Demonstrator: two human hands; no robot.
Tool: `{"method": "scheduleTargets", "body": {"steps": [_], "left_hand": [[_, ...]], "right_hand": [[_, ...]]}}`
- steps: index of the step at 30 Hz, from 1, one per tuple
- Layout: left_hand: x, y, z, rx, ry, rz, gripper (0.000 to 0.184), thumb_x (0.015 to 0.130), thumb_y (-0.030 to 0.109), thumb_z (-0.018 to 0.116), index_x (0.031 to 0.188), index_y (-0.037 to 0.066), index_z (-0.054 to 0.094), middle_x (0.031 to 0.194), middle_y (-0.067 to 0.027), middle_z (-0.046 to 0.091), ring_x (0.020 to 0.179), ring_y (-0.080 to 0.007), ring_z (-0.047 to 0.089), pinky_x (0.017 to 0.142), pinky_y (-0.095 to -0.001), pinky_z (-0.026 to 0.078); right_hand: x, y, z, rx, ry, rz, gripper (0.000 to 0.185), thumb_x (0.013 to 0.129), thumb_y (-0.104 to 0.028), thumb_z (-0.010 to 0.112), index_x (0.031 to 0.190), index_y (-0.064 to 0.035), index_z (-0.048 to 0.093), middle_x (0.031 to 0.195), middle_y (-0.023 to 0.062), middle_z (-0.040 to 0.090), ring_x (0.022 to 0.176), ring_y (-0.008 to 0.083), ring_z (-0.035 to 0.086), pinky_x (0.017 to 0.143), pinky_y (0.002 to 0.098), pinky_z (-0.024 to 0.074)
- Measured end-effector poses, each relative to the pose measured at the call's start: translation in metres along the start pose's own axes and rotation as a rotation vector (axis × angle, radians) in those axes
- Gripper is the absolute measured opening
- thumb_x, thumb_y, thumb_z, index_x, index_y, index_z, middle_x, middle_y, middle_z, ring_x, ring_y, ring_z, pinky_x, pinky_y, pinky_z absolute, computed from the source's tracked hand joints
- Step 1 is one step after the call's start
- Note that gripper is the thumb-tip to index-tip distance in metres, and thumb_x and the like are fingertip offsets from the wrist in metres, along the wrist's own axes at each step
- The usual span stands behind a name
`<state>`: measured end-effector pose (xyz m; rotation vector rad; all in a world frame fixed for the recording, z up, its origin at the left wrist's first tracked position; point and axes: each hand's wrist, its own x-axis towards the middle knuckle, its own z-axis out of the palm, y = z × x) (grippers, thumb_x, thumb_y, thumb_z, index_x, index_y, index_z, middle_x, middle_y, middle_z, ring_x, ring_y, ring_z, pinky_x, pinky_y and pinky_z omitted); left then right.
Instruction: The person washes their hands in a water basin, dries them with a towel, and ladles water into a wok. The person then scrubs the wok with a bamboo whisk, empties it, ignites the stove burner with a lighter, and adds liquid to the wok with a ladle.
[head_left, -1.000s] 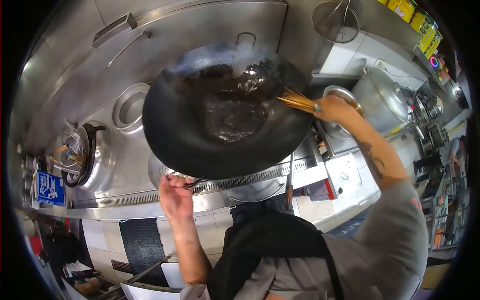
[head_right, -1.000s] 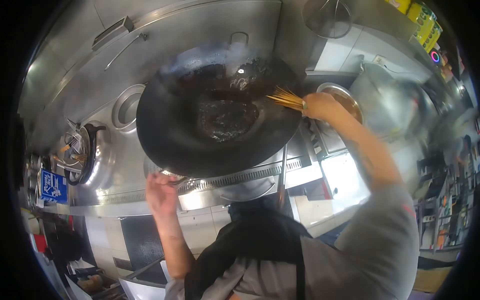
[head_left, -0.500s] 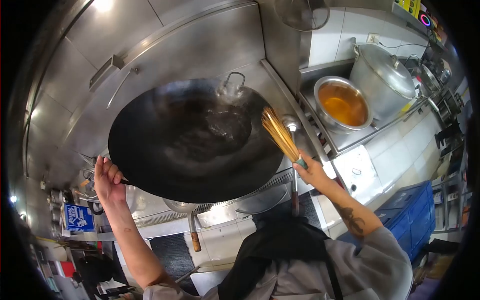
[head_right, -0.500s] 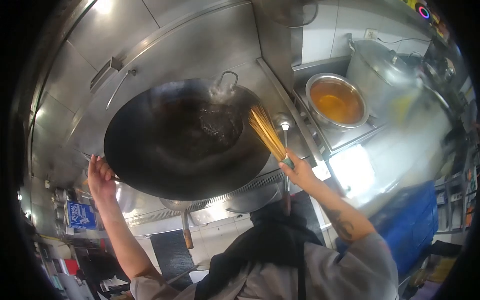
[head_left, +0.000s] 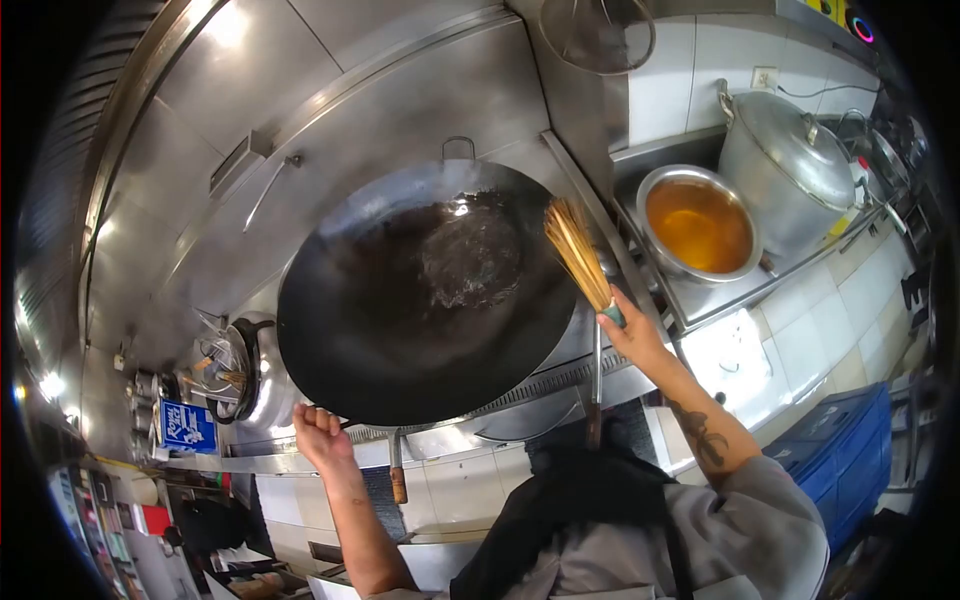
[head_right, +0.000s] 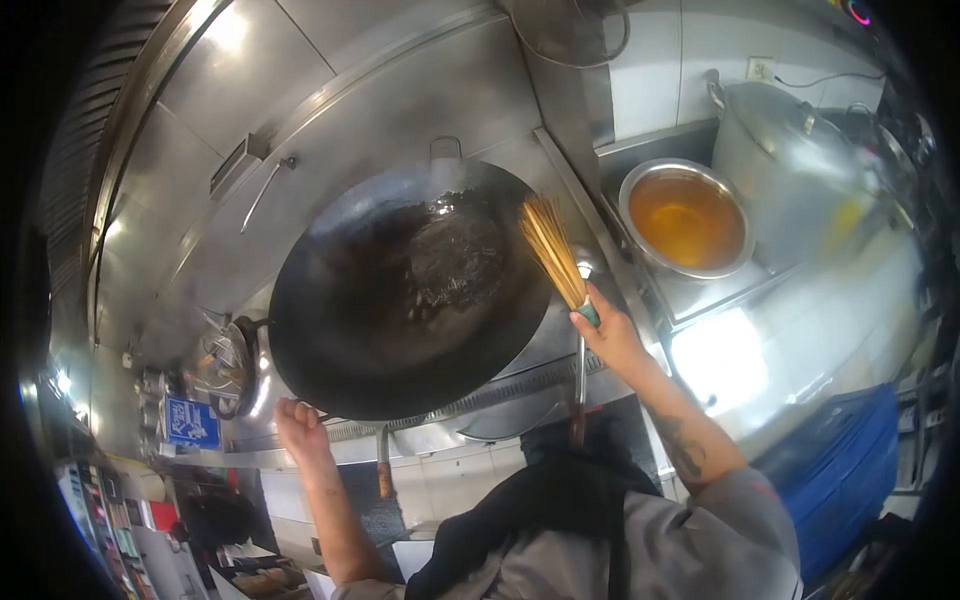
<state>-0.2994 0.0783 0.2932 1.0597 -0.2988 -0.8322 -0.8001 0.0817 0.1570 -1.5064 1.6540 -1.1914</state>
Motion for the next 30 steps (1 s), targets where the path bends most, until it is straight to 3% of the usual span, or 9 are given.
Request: {"method": "scheduleTargets", "body": {"steps": [1,2,5,8,11,12,17,24,30], "left_hand": [[-0.001,-0.012,-0.005,-0.015,0.002,0.002,0.025,0.105,0.022,0.046,0.081,0.014,0.045,0.059,0.0063,0.028,0.044,-0.0063,0.023,0.037,-0.0245,0.022],[-0.002,-0.02,-0.009,-0.025,0.005,0.001,0.025,0.105,0.022,0.046,0.082,0.013,0.044,0.059,0.0064,0.028,0.044,-0.0063,0.023,0.037,-0.0246,0.022],[-0.007,-0.013,0.018,-0.062,-0.027,-0.004,0.025,0.106,0.022,0.045,0.082,0.013,0.045,0.06,0.0063,0.028,0.045,-0.0062,0.022,0.037,-0.0243,0.022],[-0.017,0.012,0.056,0.003,-0.068,0.059,0.025,0.105,0.024,0.05,0.082,0.013,0.046,0.062,0.0064,0.029,0.046,-0.0055,0.024,0.038,-0.0239,0.022],[-0.008,0.029,0.071,0.018,-0.182,0.099,0.024,0.104,0.024,0.053,0.083,0.013,0.048,0.062,0.0066,0.03,0.047,-0.0053,0.025,0.039,-0.0238,0.022],[-0.005,0.035,0.079,0.013,-0.243,0.111,0.024,0.103,0.024,0.054,0.083,0.013,0.049,0.063,0.0066,0.03,0.047,-0.0052,0.025,0.039,-0.0238,0.023],[0.001,0.055,0.118,0.047,-0.34,0.126,0.024,0.103,0.024,0.056,0.083,0.013,0.048,0.063,0.0062,0.031,0.049,-0.0056,0.026,0.04,-0.0239,0.023],[-0.008,0.081,0.19,0.068,-0.403,0.163,0.023,0.101,0.023,0.059,0.083,0.012,0.049,0.065,0.0047,0.036,0.051,-0.0073,0.03,0.042,-0.0256,0.025],[-0.009,0.099,0.255,0.079,-0.539,0.163,0.022,0.1,0.019,0.059,0.083,0.011,0.049,0.065,0.0032,0.036,0.051,-0.0085,0.032,0.044,-0.0266,0.027]], "right_hand": [[0.007,-0.001,-0.005,-0.042,-0.008,-0.007,0.062,0.095,-0.027,0.066,0.146,-0.0009,0.043,0.122,0.0265,0.065,0.116,0.0332,0.065,0.097,0.0354,0.0474],[0.011,0.006,-0.004,-0.078,0.059,-0.124,0.064,0.093,-0.033,0.068,0.144,-0.0013,0.045,0.109,0.0281,0.068,0.1,0.0416,0.067,0.085,0.042,0.053],[0.014,0.013,-0.008,-0.123,0.038,-0.114,0.065,0.093,-0.034,0.068,0.145,-0.0015,0.044,0.108,0.0276,0.068,0.1,0.04,0.068,0.086,0.0411,0.0525],[0.005,0.001,-0.009,-0.069,-0.021,0.068,0.065,0.094,-0.034,0.066,0.146,-0.0017,0.043,0.104,0.0268,0.069,0.1,0.0381,0.069,0.085,0.0398,0.0523],[-0.003,0.038,0.017,0.1,0.04,0.016,0.066,0.095,-0.035,0.065,0.147,-0.0022,0.042,0.101,0.0251,0.069,0.092,0.0316,0.07,0.084,0.0375,0.0522],[-0.006,0.034,0.018,0.097,0.044,0.031,0.067,0.096,-0.036,0.064,0.149,-0.004,0.04,0.093,0.0199,0.07,0.079,0.0237,0.069,0.077,0.0347,0.0529],[-0.003,0.02,0.019,0.297,0.047,0.088,0.066,0.097,-0.031,0.064,0.153,-0.0084,0.036,0.075,0.0043,0.061,0.062,0.0108,0.058,0.059,0.0274,0.0475],[0.011,-0.009,-0.002,0.489,-0.004,0.18,0.06,0.098,-0.022,0.063,0.152,-0.0123,0.038,0.074,-0.0007,0.055,0.06,0.0065,0.051,0.055,0.0253,0.0446],[0.032,-0.001,-0.013,0.325,0.044,0.142,0.062,0.097,-0.026,0.063,0.152,-0.0107,0.038,0.076,0.0049,0.06,0.063,0.0114,0.058,0.059,0.0283,0.0485]]}}
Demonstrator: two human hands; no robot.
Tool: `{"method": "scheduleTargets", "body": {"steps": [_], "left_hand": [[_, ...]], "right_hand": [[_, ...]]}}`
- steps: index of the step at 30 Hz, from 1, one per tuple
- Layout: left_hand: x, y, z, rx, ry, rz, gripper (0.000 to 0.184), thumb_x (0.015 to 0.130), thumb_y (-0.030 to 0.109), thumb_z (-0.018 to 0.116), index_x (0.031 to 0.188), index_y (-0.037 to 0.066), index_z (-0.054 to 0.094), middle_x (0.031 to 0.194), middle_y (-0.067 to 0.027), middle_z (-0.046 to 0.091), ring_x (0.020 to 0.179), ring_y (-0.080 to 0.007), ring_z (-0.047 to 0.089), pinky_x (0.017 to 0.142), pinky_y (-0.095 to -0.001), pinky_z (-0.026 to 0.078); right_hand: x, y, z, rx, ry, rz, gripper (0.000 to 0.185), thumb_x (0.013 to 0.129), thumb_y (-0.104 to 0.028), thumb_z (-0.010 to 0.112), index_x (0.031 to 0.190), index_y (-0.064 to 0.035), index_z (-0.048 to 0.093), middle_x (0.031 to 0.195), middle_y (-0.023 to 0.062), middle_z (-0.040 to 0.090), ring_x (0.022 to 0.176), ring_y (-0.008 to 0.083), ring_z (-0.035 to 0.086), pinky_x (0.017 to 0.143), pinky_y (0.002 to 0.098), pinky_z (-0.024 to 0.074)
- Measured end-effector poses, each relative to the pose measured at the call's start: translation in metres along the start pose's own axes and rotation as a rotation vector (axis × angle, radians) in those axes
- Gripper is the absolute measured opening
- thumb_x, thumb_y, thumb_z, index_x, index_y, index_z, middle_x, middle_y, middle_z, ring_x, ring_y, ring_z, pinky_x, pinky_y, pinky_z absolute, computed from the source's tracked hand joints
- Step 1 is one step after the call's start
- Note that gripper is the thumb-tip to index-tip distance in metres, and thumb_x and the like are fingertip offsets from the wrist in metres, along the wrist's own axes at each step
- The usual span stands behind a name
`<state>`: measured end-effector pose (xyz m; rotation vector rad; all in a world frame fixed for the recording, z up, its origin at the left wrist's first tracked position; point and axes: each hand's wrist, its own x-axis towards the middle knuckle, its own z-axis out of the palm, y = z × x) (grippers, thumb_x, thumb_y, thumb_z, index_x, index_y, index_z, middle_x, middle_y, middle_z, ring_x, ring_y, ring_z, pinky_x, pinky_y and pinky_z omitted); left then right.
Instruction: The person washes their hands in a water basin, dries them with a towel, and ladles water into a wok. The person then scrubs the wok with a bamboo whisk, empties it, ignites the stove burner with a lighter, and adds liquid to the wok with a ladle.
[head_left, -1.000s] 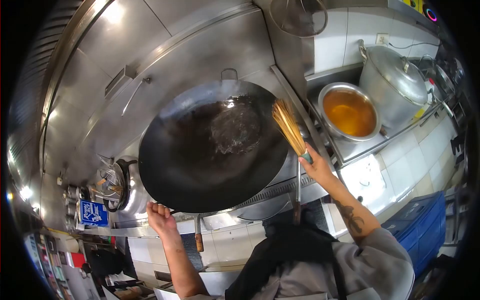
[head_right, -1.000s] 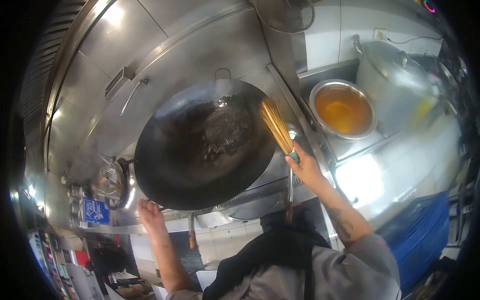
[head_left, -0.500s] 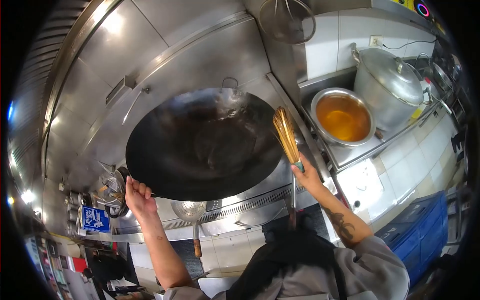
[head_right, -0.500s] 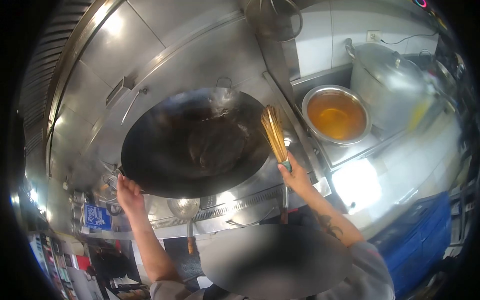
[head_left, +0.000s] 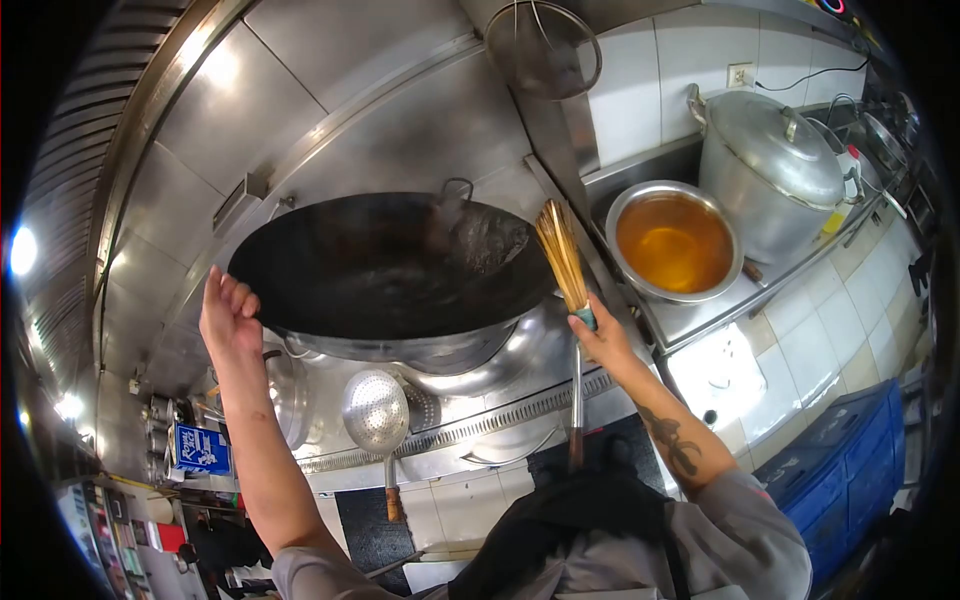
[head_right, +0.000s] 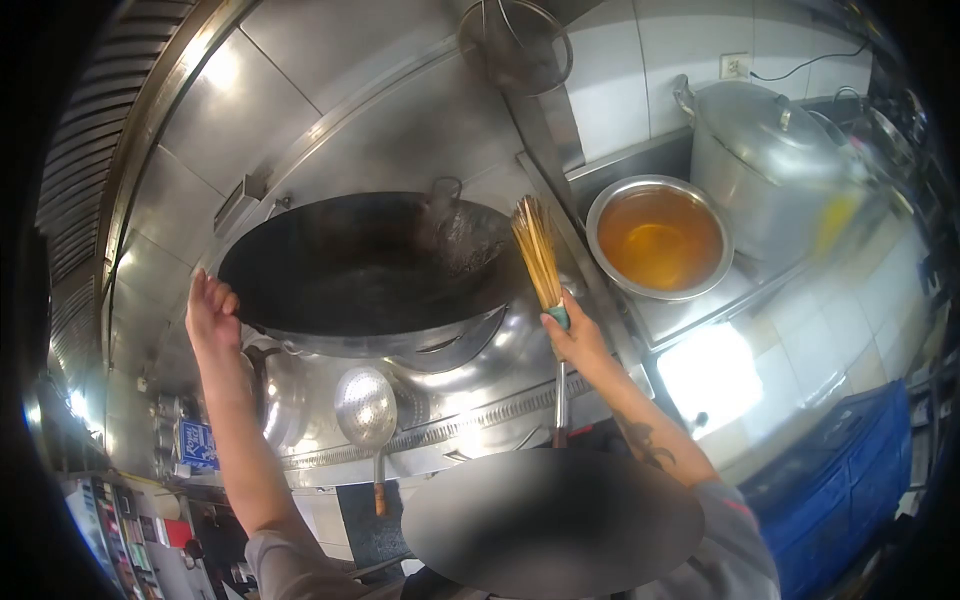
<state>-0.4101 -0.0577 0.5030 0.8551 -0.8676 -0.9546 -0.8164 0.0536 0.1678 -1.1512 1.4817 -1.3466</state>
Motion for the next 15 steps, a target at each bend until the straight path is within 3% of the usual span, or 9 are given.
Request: {"method": "scheduleTargets", "body": {"steps": [3,6,12,15], "left_hand": [[0.015,0.002,0.027,0.031,-0.017,-0.012,0.022,0.1,0.018,0.058,0.082,0.012,0.047,0.065,0.0031,0.036,0.05,-0.0085,0.033,0.044,-0.0268,0.028],[0.037,0.007,0.038,0.048,-0.021,-0.044,0.022,0.1,0.016,0.057,0.081,0.012,0.046,0.063,0.0033,0.036,0.049,-0.0086,0.032,0.044,-0.0269,0.028],[0.06,0.023,0.064,0.124,-0.007,-0.047,0.026,0.097,0.012,0.06,0.076,0.013,0.044,0.06,0.0035,0.033,0.046,-0.0088,0.03,0.042,-0.0277,0.028],[0.064,0.023,0.086,0.16,-0.013,-0.028,0.029,0.095,0.011,0.062,0.074,0.014,0.042,0.058,0.0037,0.032,0.046,-0.0089,0.029,0.042,-0.0279,0.027]], "right_hand": [[0.009,0.003,-0.008,-0.075,-0.015,0.017,0.065,0.097,-0.029,0.063,0.153,-0.0091,0.036,0.074,0.0082,0.062,0.062,0.0153,0.06,0.061,0.0301,0.0498],[0.006,-0.015,-0.01,0.013,0.001,0.017,0.064,0.097,-0.025,0.065,0.151,-0.0069,0.037,0.072,0.0009,0.057,0.053,0.0074,0.05,0.05,0.0242,0.0436],[0.027,-0.002,-0.001,0.196,-0.002,-0.037,0.062,0.099,-0.021,0.062,0.153,-0.0085,0.034,0.068,-0.0007,0.053,0.051,0.0048,0.047,0.045,0.0238,0.0392],[0.033,-0.005,-0.015,0.106,-0.037,-0.002,0.071,0.095,-0.031,0.063,0.153,-0.0047,0.031,0.072,0.0128,0.064,0.057,0.0194,0.062,0.056,0.0317,0.0504]]}}
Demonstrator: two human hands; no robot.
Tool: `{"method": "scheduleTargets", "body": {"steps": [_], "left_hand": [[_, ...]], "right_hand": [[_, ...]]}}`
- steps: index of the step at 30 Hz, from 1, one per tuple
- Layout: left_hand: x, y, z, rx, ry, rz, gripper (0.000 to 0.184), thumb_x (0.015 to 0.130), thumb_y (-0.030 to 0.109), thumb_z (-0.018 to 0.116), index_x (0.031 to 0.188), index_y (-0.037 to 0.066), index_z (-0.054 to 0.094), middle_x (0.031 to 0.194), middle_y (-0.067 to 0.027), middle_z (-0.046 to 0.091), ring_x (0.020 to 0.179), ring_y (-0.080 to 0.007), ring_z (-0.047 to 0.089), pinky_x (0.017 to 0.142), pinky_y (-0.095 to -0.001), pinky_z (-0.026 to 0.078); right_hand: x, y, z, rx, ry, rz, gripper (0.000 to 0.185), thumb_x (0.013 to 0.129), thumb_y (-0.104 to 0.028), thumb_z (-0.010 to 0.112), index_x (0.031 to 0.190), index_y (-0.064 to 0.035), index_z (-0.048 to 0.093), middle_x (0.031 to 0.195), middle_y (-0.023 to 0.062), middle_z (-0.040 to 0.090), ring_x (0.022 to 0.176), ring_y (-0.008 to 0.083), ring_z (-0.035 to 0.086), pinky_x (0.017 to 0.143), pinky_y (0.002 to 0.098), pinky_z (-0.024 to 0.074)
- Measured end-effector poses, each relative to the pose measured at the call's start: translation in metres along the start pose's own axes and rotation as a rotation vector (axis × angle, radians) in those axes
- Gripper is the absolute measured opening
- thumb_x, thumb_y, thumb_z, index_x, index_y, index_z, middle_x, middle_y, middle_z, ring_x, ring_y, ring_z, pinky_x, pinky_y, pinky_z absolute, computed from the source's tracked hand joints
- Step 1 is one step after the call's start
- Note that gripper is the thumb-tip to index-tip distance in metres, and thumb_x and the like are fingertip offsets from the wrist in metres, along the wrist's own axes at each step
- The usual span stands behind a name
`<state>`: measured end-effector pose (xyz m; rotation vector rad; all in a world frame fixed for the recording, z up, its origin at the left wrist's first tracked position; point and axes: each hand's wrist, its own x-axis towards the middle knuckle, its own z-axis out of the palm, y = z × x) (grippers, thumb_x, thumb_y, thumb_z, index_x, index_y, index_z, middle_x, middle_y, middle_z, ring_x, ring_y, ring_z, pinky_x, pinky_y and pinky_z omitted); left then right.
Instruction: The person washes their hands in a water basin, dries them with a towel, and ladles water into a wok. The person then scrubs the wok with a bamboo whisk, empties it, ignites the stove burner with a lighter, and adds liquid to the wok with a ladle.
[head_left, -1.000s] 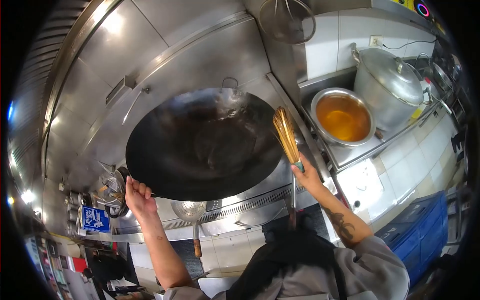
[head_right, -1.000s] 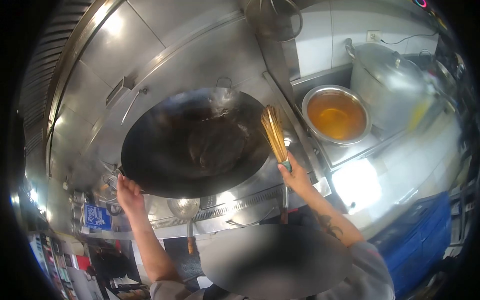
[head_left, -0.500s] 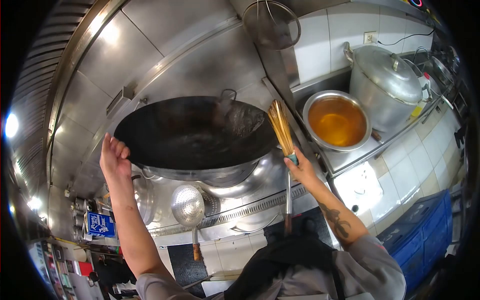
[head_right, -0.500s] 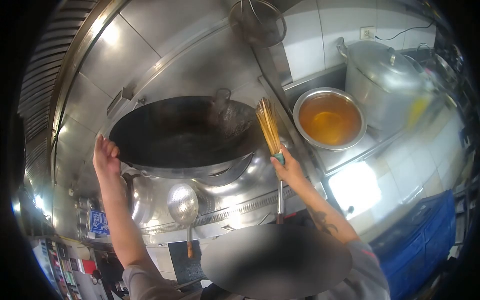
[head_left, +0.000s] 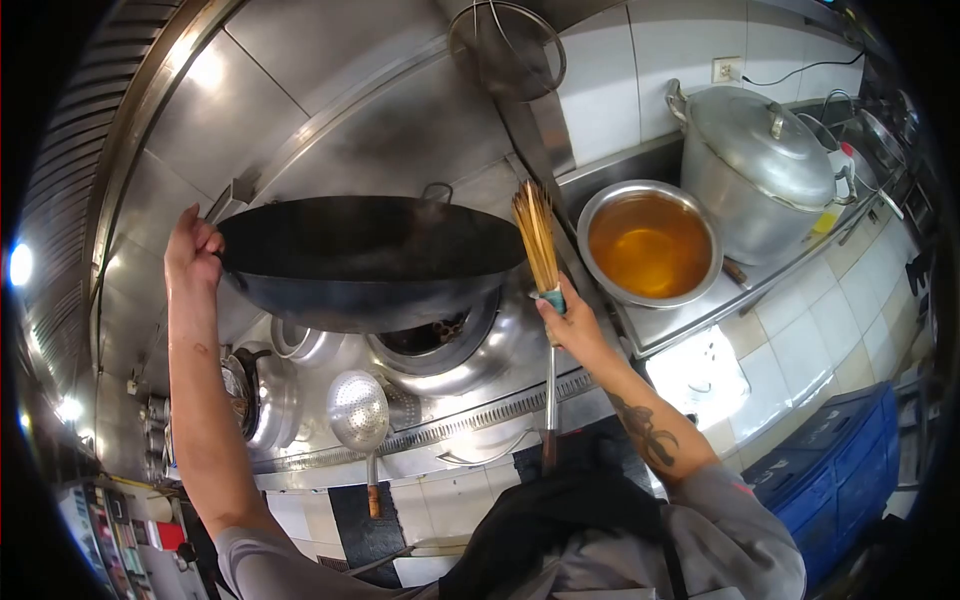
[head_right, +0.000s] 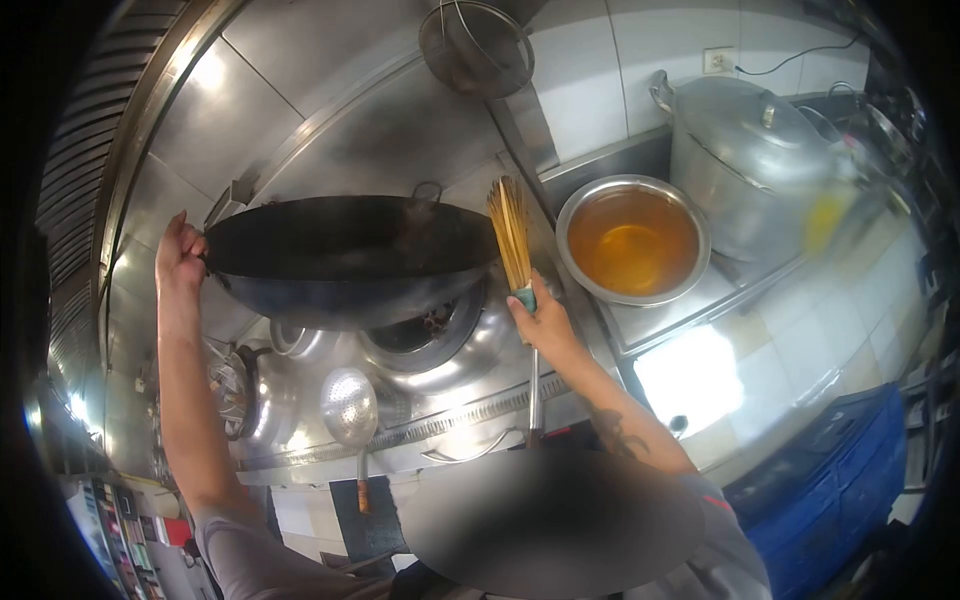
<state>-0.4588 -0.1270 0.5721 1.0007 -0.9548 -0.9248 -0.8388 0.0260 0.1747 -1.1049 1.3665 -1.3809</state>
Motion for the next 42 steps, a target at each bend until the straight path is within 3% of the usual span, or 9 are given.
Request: {"method": "scheduleTargets", "body": {"steps": [6,9,12,15,21,29,36,39,42], "left_hand": [[0.008,0.007,0.053,0.028,-0.094,0.018,0.031,0.092,0.009,0.065,0.072,0.016,0.042,0.057,0.0039,0.031,0.045,-0.0091,0.029,0.042,-0.0282,0.027],[0.006,0.012,0.085,0.053,-0.109,0.016,0.032,0.092,0.009,0.066,0.072,0.016,0.041,0.056,0.004,0.031,0.045,-0.0091,0.03,0.043,-0.028,0.027],[0.002,0.015,0.109,0.071,-0.124,0.026,0.033,0.091,0.008,0.066,0.072,0.016,0.041,0.056,0.004,0.031,0.045,-0.009,0.03,0.044,-0.0278,0.026],[-0.008,0.012,0.136,0.073,-0.151,0.016,0.032,0.091,0.007,0.066,0.073,0.016,0.041,0.056,0.004,0.031,0.045,-0.0092,0.03,0.044,-0.0276,0.026],[-0.028,0.008,0.173,0.073,-0.2,0.02,0.032,0.091,0.003,0.066,0.074,0.015,0.041,0.059,0.0035,0.033,0.046,-0.0093,0.03,0.044,-0.0276,0.026],[-0.043,0.002,0.202,0.098,-0.214,0.024,0.033,0.089,0.003,0.069,0.075,0.015,0.042,0.061,0.0042,0.033,0.048,-0.0083,0.031,0.046,-0.0269,0.027],[-0.037,0.001,0.142,0.065,-0.218,0.046,0.03,0.092,0.007,0.065,0.074,0.015,0.043,0.06,0.0041,0.032,0.048,-0.0084,0.03,0.045,-0.027,0.026],[-0.016,-0.004,0.068,0.033,-0.114,0.039,0.028,0.093,0.01,0.064,0.074,0.014,0.044,0.058,0.0035,0.03,0.046,-0.0094,0.028,0.045,-0.0282,0.025],[-0.002,-0.013,-0.026,0.019,-0.014,0.008,0.03,0.093,0.015,0.065,0.072,0.016,0.043,0.054,0.0031,0.028,0.044,-0.011,0.027,0.045,-0.0297,0.027]], "right_hand": [[0.007,0.008,-0.004,-0.004,0.045,0.084,0.072,0.095,-0.032,0.062,0.154,-0.0047,0.03,0.083,0.015,0.066,0.057,0.0189,0.062,0.051,0.0321,0.0508],[0.005,0.007,-0.003,0.163,0.05,0.085,0.057,0.096,-0.026,0.063,0.148,-0.0142,0.041,0.074,0.0011,0.056,0.051,0.0084,0.052,0.043,0.0255,0.0459],[0.008,0.014,-0.005,0.079,0.046,0.144,0.063,0.095,-0.03,0.063,0.15,-0.0114,0.037,0.086,0.0142,0.066,0.058,0.0186,0.063,0.047,0.032,0.0506],[0.003,0.009,-0.013,0.181,0.033,0.134,0.054,0.096,-0.026,0.063,0.145,-0.0142,0.043,0.077,0.0019,0.058,0.051,0.0091,0.054,0.039,0.026,0.0452],[0.01,0.028,-0.02,0.192,0.031,0.14,0.058,0.095,-0.028,0.064,0.145,-0.0079,0.041,0.076,0.0091,0.065,0.055,0.0169,0.064,0.041,0.0303,0.0494],[0.013,0.036,-0.023,0.204,0.059,0.178,0.065,0.094,-0.028,0.064,0.148,-0.006,0.038,0.08,0.0093,0.065,0.056,0.0169,0.064,0.04,0.0309,0.0518],[0.004,0.031,-0.012,0.189,0.033,0.207,0.064,0.094,-0.03,0.065,0.149,-0.0113,0.04,0.081,0.0078,0.065,0.057,0.0151,0.063,0.042,0.0294,0.0526],[-0.003,0.01,-0.007,0.145,0.036,0.194,0.052,0.098,-0.026,0.064,0.144,-0.0151,0.044,0.068,-0.0015,0.053,0.046,0.0073,0.048,0.038,0.0255,0.0416],[-0.025,0.006,-0.009,0.207,-0.018,0.131,0.053,0.099,-0.024,0.063,0.147,-0.0154,0.041,0.068,-0.0019,0.051,0.046,0.007,0.048,0.04,0.0255,0.0415]]}}
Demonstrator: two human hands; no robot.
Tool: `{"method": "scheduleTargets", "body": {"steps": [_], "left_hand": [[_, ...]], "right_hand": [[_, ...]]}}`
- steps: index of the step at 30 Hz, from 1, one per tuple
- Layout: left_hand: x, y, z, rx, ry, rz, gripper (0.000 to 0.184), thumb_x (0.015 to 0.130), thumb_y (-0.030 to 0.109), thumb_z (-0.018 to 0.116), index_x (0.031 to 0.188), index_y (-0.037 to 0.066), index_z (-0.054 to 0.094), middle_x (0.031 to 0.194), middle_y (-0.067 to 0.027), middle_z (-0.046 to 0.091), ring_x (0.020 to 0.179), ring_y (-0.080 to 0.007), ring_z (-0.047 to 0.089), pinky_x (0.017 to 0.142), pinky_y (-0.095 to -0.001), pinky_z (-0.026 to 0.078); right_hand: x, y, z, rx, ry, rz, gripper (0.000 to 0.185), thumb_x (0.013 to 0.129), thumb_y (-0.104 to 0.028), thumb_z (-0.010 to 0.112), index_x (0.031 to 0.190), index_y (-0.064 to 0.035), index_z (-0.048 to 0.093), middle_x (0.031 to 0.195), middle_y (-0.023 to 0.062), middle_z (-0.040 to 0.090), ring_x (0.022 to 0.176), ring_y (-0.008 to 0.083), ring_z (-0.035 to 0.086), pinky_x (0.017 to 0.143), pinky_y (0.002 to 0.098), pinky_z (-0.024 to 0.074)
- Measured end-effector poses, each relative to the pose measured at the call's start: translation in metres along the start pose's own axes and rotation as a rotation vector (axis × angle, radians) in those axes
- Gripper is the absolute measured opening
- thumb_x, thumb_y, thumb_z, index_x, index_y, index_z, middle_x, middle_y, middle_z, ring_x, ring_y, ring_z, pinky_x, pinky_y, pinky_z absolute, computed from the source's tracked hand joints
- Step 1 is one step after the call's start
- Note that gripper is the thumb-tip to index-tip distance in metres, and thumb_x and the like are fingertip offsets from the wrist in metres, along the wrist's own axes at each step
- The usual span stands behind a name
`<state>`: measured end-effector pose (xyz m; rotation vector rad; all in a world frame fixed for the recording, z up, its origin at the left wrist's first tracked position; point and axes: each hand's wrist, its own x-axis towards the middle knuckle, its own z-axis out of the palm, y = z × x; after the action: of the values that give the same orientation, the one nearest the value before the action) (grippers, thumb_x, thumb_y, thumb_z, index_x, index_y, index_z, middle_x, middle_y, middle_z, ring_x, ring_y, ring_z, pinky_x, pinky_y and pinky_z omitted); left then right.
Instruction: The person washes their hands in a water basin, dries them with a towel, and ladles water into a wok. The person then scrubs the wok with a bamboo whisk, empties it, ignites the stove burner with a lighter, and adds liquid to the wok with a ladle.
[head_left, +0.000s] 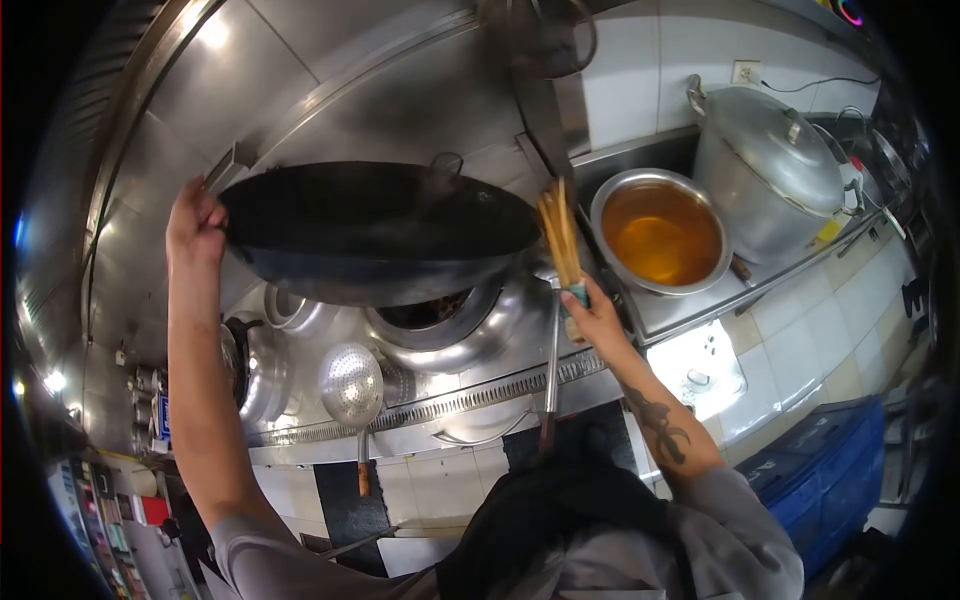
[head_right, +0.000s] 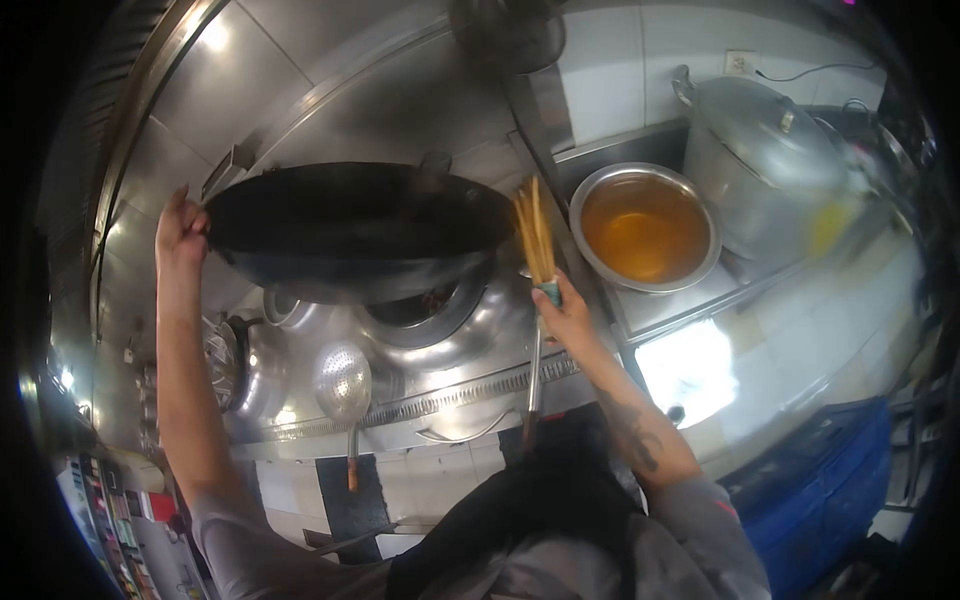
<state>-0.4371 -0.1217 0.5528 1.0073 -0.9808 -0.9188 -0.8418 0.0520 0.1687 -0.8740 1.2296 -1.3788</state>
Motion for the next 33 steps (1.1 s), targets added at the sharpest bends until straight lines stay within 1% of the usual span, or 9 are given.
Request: {"method": "scheduleTargets", "body": {"steps": [3,8,15,18,19,22,26,27,33], "left_hand": [[-0.013,-0.029,-0.1,-0.05,0.074,-0.055,0.026,0.093,0.02,0.065,0.076,0.014,0.047,0.054,0.0029,0.03,0.044,-0.013,0.028,0.048,-0.0304,0.031],[-0.1,-0.096,-0.184,-0.237,0.224,-0.062,0.018,0.096,0.024,0.063,0.087,0.012,0.055,0.061,0.0026,0.042,0.048,-0.0119,0.032,0.048,-0.0279,0.031],[-0.227,-0.171,-0.179,-0.511,0.51,-0.141,0.022,0.104,0.028,0.049,0.09,0.011,0.052,0.063,0.0043,0.033,0.05,-0.0074,0.027,0.044,-0.0254,0.024],[-0.249,-0.198,-0.201,-0.61,0.544,-0.18,0.023,0.106,0.027,0.043,0.093,0.011,0.052,0.064,0.0044,0.033,0.05,-0.0075,0.027,0.044,-0.0259,0.024],[-0.258,-0.201,-0.197,-0.655,0.564,-0.189,0.023,0.107,0.027,0.041,0.094,0.011,0.051,0.064,0.0044,0.033,0.051,-0.0076,0.027,0.045,-0.0259,0.024],[-0.28,-0.214,-0.182,-0.766,0.568,-0.174,0.022,0.106,0.027,0.042,0.094,0.011,0.051,0.064,0.0046,0.034,0.051,-0.0079,0.028,0.048,-0.0262,0.027],[-0.298,-0.239,-0.154,-0.72,0.553,-0.09,0.022,0.106,0.029,0.043,0.1,0.009,0.049,0.07,0.0009,0.039,0.058,-0.0126,0.039,0.059,-0.0313,0.041],[-0.301,-0.243,-0.145,-0.729,0.576,-0.095,0.022,0.106,0.029,0.043,0.101,0.008,0.048,0.071,0.0001,0.04,0.06,-0.0141,0.041,0.062,-0.0333,0.043],[-0.334,-0.281,-0.12,-0.759,0.538,-0.102,0.022,0.104,0.028,0.051,0.108,0.007,0.049,0.08,-0.0042,0.053,0.076,-0.0206,0.056,0.076,-0.0396,0.051]], "right_hand": [[-0.026,0.056,-0.008,-0.145,0.015,-0.19,0.053,0.1,-0.018,0.061,0.148,-0.0149,0.039,0.072,-0.0013,0.051,0.049,0.0066,0.049,0.041,0.0253,0.0417],[-0.118,0.087,0.015,-0.002,-0.1,0.158,0.062,0.097,-0.017,0.064,0.151,-0.0095,0.034,0.086,0.0016,0.058,0.063,0.0092,0.057,0.05,0.0258,0.0477],[-0.095,0.146,0.056,-0.073,-0.163,0.361,0.076,0.093,-0.023,0.067,0.154,-0.0034,0.025,0.086,0.0085,0.064,0.06,0.0161,0.062,0.047,0.0304,0.0519],[-0.064,0.217,0.033,-0.743,-0.068,0.114,0.081,0.09,-0.025,0.069,0.154,-0.004,0.024,0.086,0.0132,0.067,0.067,0.0241,0.067,0.051,0.0347,0.0558],[-0.08,0.137,0.066,-0.724,-0.053,0.338,0.078,0.087,-0.028,0.069,0.151,-0.0051,0.029,0.095,0.021,0.069,0.08,0.0354,0.071,0.064,0.0413,0.059],[-0.059,0.176,0.036,-1.092,-0.127,0.103,0.072,0.087,-0.035,0.066,0.144,-0.0028,0.037,0.104,0.028,0.069,0.094,0.0451,0.068,0.086,0.0497,0.0546],[-0.043,0.164,0.031,-1.26,-0.294,0.085,0.069,0.083,-0.033,0.067,0.136,0.0017,0.04,0.103,0.0257,0.07,0.096,0.0426,0.069,0.085,0.0481,0.055],[-0.037,0.165,0.03,-1.303,-0.343,0.137,0.082,0.078,-0.041,0.073,0.137,0.003,0.037,0.098,0.0251,0.07,0.096,0.0415,0.069,0.084,0.0465,0.0546],[-0.024,0.157,0.043,-1.577,-0.575,0.082,0.079,0.081,-0.054,0.067,0.135,-0.0002,0.045,0.104,0.0247,0.07,0.101,0.0393,0.068,0.088,0.0458,0.0541]]}}
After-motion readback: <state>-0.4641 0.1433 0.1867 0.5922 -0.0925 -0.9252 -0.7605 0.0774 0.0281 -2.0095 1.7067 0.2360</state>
